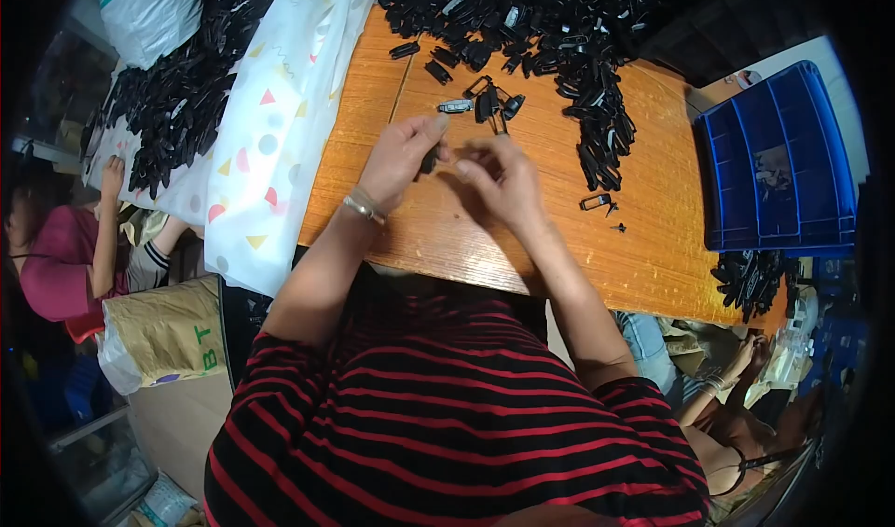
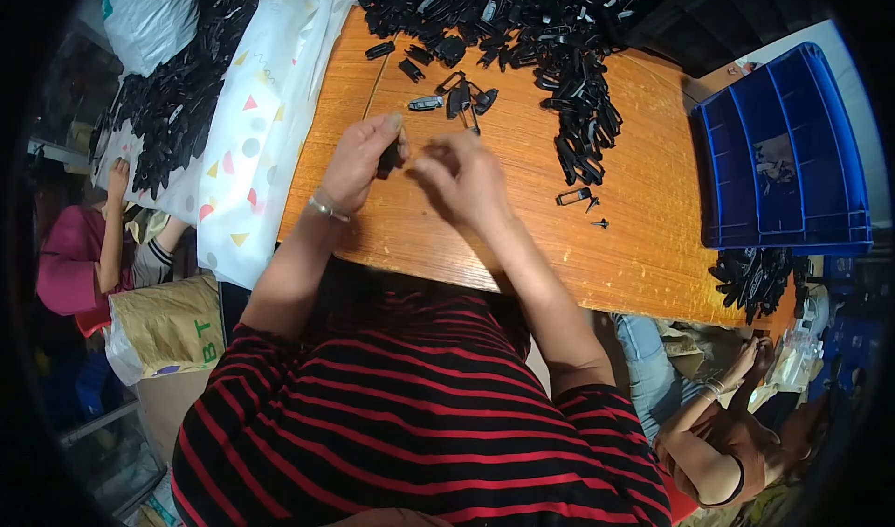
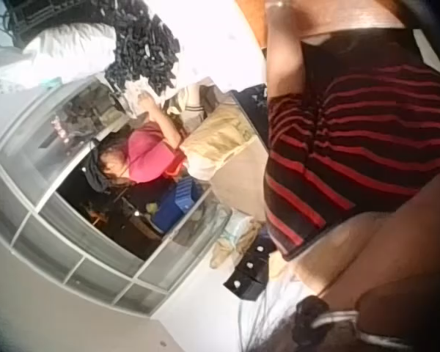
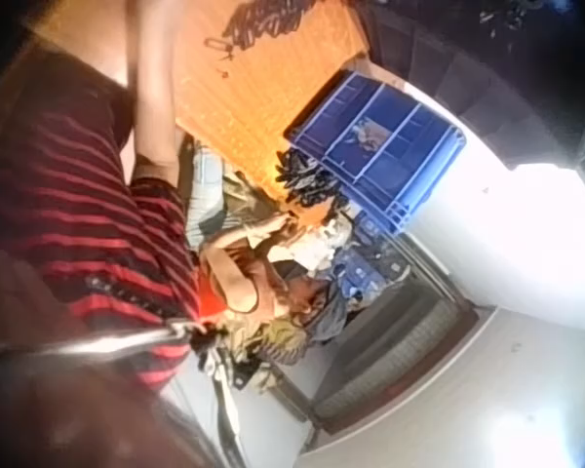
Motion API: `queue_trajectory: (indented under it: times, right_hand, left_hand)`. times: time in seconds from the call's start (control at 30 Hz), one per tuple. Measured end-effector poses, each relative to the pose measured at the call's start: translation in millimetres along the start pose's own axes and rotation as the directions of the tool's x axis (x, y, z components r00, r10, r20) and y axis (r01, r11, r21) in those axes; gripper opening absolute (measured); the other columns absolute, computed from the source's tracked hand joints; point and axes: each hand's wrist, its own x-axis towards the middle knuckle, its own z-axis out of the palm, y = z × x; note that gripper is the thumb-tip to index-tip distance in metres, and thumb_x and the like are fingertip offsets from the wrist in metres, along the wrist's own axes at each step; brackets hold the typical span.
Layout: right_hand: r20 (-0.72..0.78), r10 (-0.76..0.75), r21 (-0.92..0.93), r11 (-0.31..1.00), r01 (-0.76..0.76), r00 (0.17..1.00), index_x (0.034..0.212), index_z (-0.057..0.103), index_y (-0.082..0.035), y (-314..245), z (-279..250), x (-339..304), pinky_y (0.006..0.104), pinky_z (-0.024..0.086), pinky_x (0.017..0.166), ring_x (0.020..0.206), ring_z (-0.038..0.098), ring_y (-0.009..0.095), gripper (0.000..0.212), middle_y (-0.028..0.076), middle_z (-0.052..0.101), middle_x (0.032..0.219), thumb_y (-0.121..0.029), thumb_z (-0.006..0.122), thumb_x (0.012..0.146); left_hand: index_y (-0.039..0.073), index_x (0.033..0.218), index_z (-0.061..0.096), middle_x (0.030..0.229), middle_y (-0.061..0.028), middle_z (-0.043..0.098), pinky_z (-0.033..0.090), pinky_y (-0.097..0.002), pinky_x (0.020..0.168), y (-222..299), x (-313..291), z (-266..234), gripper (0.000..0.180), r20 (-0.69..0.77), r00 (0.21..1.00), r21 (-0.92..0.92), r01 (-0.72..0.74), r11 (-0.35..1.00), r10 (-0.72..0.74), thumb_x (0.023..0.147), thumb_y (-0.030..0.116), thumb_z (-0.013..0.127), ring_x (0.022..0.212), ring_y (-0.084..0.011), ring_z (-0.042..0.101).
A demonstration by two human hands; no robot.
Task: Assembling small black plastic clip components by snapping them together at a workbench.
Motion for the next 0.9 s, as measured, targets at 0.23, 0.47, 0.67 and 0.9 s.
queue_trajectory:
  times: [0.23,0.47,0.67,0.9]
  right_hand:
    - [-0.111,0.031,-0.519,0.851,-0.084,0.993,0.103,0.058,0.0,4,-15,26,0.0418,0.053,0.063,0.075,0.065,0.035,0.041,0.018,0.061,0.092,-0.022,0.078,0.074]
    - [-0.09,0.045,-0.529,0.844,-0.086,0.995,0.099,0.062,-0.002,22,-24,26,0.0434,0.052,0.066,0.077,0.065,0.037,0.02,0.019,0.066,0.091,-0.013,0.066,0.083]
    - [-0.129,0.068,-0.415,0.902,-0.116,0.989,0.088,0.061,0.002,20,-32,12,0.0448,0.052,0.064,0.071,0.065,0.038,0.013,0.022,0.065,0.086,-0.011,0.063,0.084]
    - [-0.14,0.135,-0.48,0.857,-0.186,0.981,0.094,0.066,0.0,14,-33,9,0.0441,0.051,0.064,0.075,0.064,0.037,0.022,0.017,0.059,0.093,-0.018,0.069,0.084]
  left_hand:
    - [0.006,0.09,0.064,0.079,-0.0062,0.064,0.048,-0.037,0.062,6,60,11,0.024,-0.002,0.861,0.879,-0.241,0.411,0.509,0.081,0.026,0.072,0.072,-0.0235,0.062]
    - [0.009,0.09,0.065,0.087,-0.0096,0.06,0.048,-0.041,0.067,6,68,12,0.021,0.086,0.914,0.971,-0.167,0.173,0.397,0.079,0.025,0.073,0.083,-0.0304,0.061]
    - [0.005,0.084,0.06,0.087,-0.0102,0.062,0.049,-0.0408,0.069,4,54,7,0.018,0.189,0.914,0.937,-0.277,0.213,0.358,0.077,0.016,0.073,0.081,-0.0318,0.061]
    - [0.001,0.107,0.062,0.087,-0.0075,0.066,0.05,-0.0307,0.062,-17,43,1,0.027,0.052,0.899,0.708,-0.34,0.619,0.434,0.083,0.012,0.07,0.074,-0.0193,0.063]
